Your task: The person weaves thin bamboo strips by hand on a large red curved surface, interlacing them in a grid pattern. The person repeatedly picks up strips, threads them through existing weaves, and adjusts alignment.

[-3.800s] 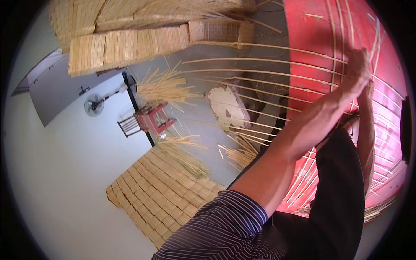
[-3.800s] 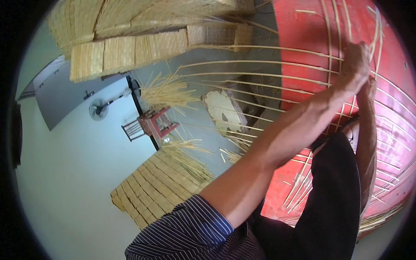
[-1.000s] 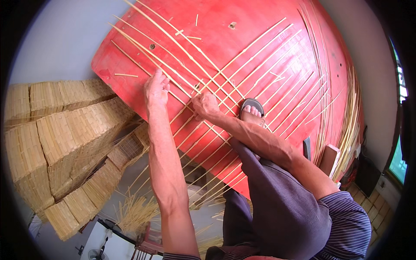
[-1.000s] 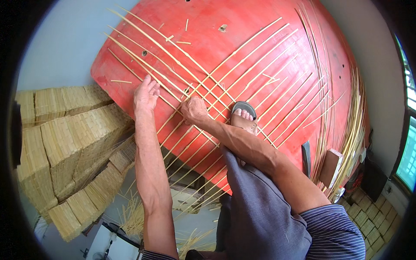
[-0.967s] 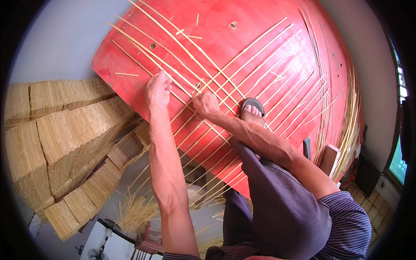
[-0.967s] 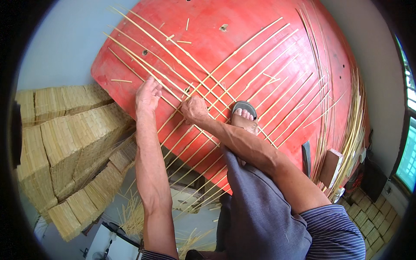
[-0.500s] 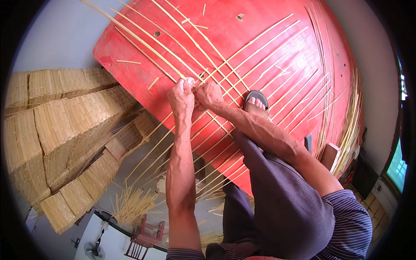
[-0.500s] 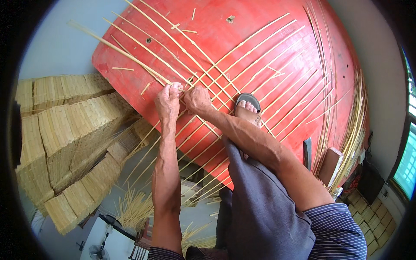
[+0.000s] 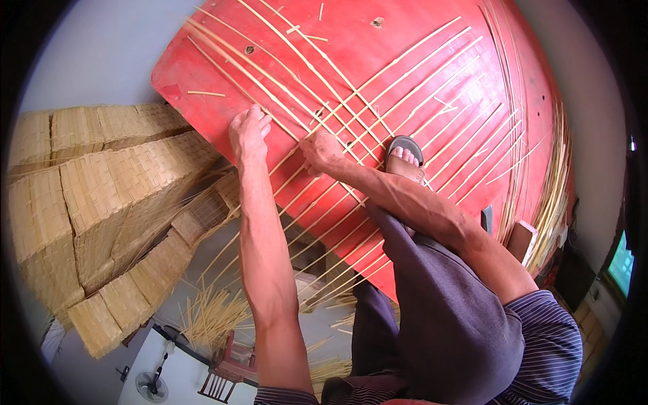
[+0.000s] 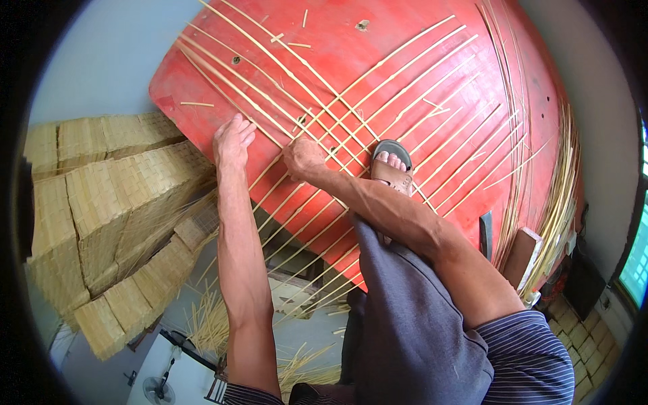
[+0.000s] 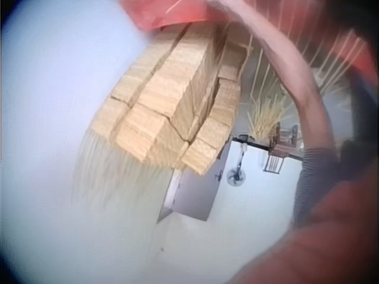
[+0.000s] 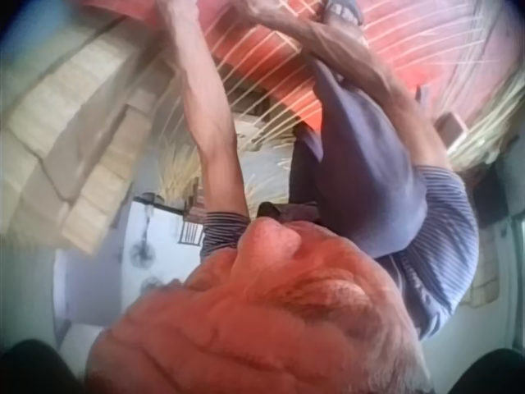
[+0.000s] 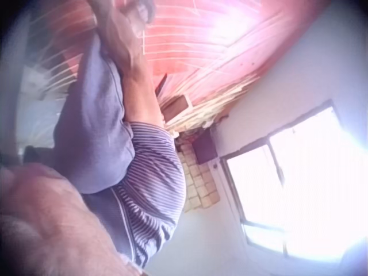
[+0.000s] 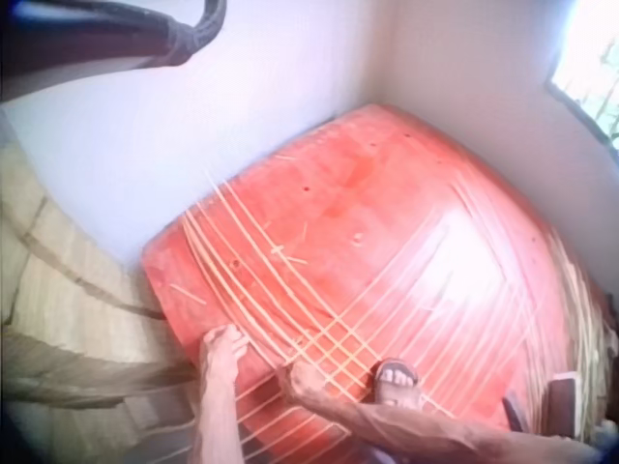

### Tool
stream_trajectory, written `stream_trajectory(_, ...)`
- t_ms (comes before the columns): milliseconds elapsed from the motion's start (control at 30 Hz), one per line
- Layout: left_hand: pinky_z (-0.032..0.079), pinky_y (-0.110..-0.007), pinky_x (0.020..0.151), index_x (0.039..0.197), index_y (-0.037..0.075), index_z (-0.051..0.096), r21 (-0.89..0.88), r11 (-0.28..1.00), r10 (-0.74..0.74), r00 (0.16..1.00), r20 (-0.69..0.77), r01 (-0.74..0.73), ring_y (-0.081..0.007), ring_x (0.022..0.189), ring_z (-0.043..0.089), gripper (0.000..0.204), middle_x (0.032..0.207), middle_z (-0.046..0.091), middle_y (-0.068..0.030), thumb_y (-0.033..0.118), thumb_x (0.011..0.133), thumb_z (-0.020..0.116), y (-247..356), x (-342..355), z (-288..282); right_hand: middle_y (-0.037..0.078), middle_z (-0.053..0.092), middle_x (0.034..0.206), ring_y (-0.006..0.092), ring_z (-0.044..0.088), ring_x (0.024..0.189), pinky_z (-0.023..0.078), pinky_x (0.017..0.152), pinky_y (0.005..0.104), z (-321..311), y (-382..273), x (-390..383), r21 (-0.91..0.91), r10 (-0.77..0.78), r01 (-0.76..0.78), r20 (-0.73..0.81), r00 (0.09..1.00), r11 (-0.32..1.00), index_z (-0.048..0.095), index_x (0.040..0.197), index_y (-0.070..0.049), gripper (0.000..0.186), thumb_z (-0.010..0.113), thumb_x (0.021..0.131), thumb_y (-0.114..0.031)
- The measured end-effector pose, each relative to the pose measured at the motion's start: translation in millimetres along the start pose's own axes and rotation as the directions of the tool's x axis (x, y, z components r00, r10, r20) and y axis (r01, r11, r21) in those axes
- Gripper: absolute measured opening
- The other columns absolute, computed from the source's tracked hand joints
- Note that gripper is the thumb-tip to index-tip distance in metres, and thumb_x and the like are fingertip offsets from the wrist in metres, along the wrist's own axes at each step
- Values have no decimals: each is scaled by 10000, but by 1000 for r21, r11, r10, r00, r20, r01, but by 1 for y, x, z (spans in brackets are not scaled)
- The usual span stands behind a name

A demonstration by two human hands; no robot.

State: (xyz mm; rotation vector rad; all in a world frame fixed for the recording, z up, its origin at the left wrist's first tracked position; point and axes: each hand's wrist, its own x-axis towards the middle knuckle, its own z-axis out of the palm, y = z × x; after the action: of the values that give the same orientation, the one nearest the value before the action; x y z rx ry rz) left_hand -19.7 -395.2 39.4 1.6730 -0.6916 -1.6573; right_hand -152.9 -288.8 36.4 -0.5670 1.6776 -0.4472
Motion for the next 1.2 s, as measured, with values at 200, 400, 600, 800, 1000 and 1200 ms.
stream_trajectory(200,484,-325,744,1169,28,609,52,999,-11,998,60,8,-182,884,644,306,1017,690,-100,201,927,677,-13,9,4,105,680,601,222,696,541,583,529,350,5,5,11,-342,-144,139,9,990,929,699,747,-5,283,518,914,-145)
stream_trajectory(400,503,-312,738,1068,30,624,365,928,2,982,189,-72,-160,791,653,263,934,704,-82,271,966,593,-30,-9,-10,92,682,585,206,705,566,585,563,347,14,-1,5,-256,-50,50,6,999,965,716,736,-16,284,532,896,-162)
stream_trajectory(600,565,-350,759,1057,-29,610,419,890,86,969,230,-178,-221,841,711,328,958,720,-143,279,988,520,-31,-32,1,74,677,565,193,702,565,582,576,343,7,-1,4,-390,-115,104,-6,993,915,718,704,-41,308,520,892,-183)
stream_trajectory(800,583,-355,780,1035,-61,615,490,768,311,910,276,-411,-239,865,719,334,955,722,-175,252,1000,505,-46,-52,-2,90,670,554,204,698,552,580,569,339,10,3,7,-383,-144,134,2,990,914,697,667,-40,358,480,908,-190)
stream_trajectory(1000,532,-366,864,1158,-32,609,525,750,393,910,135,-402,-249,985,686,417,1067,695,-180,344,982,583,-43,-40,-34,202,687,676,252,695,555,577,533,336,-4,-17,-8,-40,39,-35,103,994,999,658,739,33,339,563,901,-249)
stream_trajectory(1200,509,-432,867,1192,-16,585,767,547,575,816,-52,-336,-327,988,646,486,1086,671,-212,295,848,733,-56,-73,-76,188,649,739,361,647,781,509,710,483,-38,-15,15,-556,-561,571,212,800,604,615,742,-19,169,679,794,-166)
